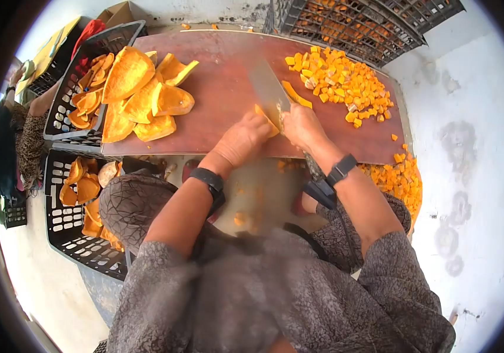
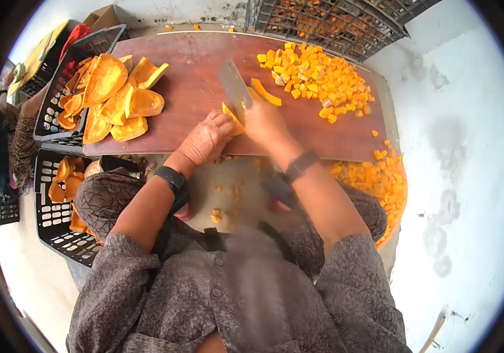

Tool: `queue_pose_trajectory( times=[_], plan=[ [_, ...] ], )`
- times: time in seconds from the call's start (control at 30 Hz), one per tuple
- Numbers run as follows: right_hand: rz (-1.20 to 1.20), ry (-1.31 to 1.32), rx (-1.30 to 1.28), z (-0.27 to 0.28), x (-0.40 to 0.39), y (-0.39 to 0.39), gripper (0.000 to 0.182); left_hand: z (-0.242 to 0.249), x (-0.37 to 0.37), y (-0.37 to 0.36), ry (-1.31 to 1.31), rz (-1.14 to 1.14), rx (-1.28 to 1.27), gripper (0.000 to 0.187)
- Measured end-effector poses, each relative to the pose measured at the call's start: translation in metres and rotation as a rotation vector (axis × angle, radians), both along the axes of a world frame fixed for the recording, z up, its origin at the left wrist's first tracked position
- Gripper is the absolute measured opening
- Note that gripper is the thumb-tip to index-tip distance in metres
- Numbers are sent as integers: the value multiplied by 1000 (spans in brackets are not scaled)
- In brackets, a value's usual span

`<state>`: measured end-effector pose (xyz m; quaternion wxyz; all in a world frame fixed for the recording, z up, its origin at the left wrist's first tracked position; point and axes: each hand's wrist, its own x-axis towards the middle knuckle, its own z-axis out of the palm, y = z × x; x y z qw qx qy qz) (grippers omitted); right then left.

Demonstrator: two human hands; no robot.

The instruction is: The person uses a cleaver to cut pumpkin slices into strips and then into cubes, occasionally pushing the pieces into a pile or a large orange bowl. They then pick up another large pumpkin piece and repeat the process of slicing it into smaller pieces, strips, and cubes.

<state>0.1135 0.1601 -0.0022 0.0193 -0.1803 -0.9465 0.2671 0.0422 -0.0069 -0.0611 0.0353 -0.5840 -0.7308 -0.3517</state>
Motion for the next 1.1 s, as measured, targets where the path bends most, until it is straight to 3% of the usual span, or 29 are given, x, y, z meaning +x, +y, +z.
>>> queue_pose_trajectory(
  times=[0.07,0.17,0.23,0.37,0.9,1.1],
  plan=[
    [-20,-63,-66,0,3,7,25,0,-2,1,26,17,-34,30],
    [-80,91,23,6,22,8,26,0,2,-2,16,31,-72,32],
    [-3,173,222,27,33,-1,25,-1,3,-1,1,34,-68,32],
    [10,-13,175,43,51,-18,23,1,3,1,20,31,34,32],
    [124,-26,182,34,59,-27,18,-7,-5,-1,47,93,-22,18],
    [40,-223,132,40,43,-32,13,-6,-7,1,-15,112,-31,16]
  ],
)
